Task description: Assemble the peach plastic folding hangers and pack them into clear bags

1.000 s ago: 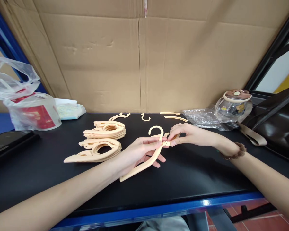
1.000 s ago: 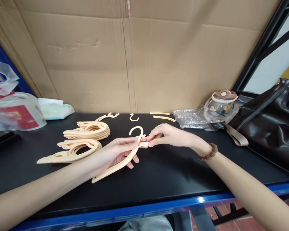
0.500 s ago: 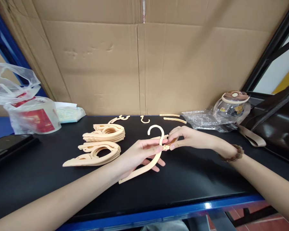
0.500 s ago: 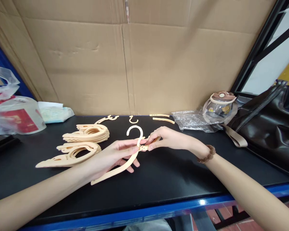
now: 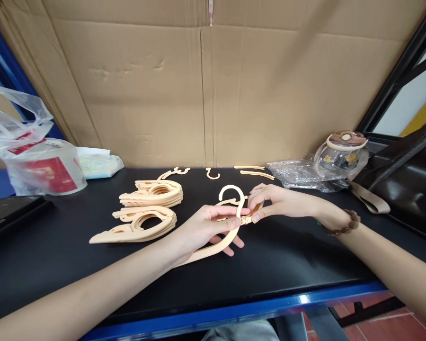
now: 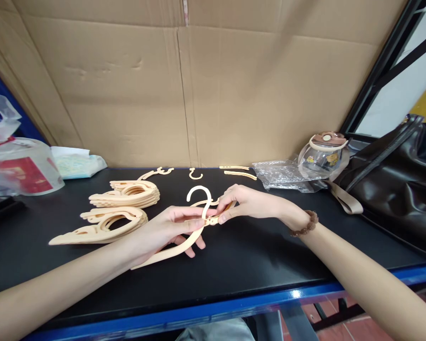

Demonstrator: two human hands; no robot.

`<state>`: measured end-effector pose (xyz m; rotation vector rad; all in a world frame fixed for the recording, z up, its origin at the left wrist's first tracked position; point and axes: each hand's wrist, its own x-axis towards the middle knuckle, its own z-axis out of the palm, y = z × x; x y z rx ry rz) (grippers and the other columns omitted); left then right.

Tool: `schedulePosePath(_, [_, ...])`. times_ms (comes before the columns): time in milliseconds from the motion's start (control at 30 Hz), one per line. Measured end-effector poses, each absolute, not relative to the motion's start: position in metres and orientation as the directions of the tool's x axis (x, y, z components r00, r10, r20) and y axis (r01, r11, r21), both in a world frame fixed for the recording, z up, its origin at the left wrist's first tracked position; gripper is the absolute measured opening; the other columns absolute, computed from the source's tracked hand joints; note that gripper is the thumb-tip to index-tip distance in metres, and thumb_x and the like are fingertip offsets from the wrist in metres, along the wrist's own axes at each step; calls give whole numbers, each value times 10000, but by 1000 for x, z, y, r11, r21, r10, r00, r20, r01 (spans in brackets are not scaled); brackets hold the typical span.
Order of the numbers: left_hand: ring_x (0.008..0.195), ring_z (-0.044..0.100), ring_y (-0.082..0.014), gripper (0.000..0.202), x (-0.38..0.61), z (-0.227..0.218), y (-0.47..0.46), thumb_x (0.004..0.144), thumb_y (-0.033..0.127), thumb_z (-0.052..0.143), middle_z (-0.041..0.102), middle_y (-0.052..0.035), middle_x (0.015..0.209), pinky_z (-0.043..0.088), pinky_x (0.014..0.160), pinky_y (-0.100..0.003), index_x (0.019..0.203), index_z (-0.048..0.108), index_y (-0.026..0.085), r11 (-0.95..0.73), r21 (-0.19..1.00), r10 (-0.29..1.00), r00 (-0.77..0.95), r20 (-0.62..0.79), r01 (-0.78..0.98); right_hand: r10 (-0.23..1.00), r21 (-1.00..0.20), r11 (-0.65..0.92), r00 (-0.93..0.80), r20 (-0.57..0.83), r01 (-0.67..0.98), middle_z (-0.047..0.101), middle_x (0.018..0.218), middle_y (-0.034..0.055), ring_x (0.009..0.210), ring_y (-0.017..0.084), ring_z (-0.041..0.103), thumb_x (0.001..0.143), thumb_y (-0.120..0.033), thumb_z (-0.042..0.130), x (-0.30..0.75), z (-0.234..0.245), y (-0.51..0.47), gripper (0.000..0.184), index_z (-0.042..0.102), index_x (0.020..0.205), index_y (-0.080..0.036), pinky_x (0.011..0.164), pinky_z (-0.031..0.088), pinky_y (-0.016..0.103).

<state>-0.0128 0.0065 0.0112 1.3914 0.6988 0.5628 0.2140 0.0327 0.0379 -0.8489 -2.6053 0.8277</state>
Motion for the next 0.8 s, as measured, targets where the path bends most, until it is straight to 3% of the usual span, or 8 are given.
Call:
schedulePosePath(533, [771,701,-173,265,-10,7,7,812,272,677,711,-82,1005,549,542,-199,1065,709,196,90,992,777,618,-123,85,607,-545,680,-793,44,490,703,788,13,804,160,573,869,-410,586,213,41,29,274,739,862,-183,819,366,311])
schedulePosePath(800, [765,690,-167,259,-12,6,10,806,265,681,703,-96,1042,548,577,-225,1047,713,176,114,989,821,552,-147,94,639,-475,707,-761,111,524,725,820,-8,754,146,585,891,-440,547,207,37,27,292,728,873,-212,907,287,339])
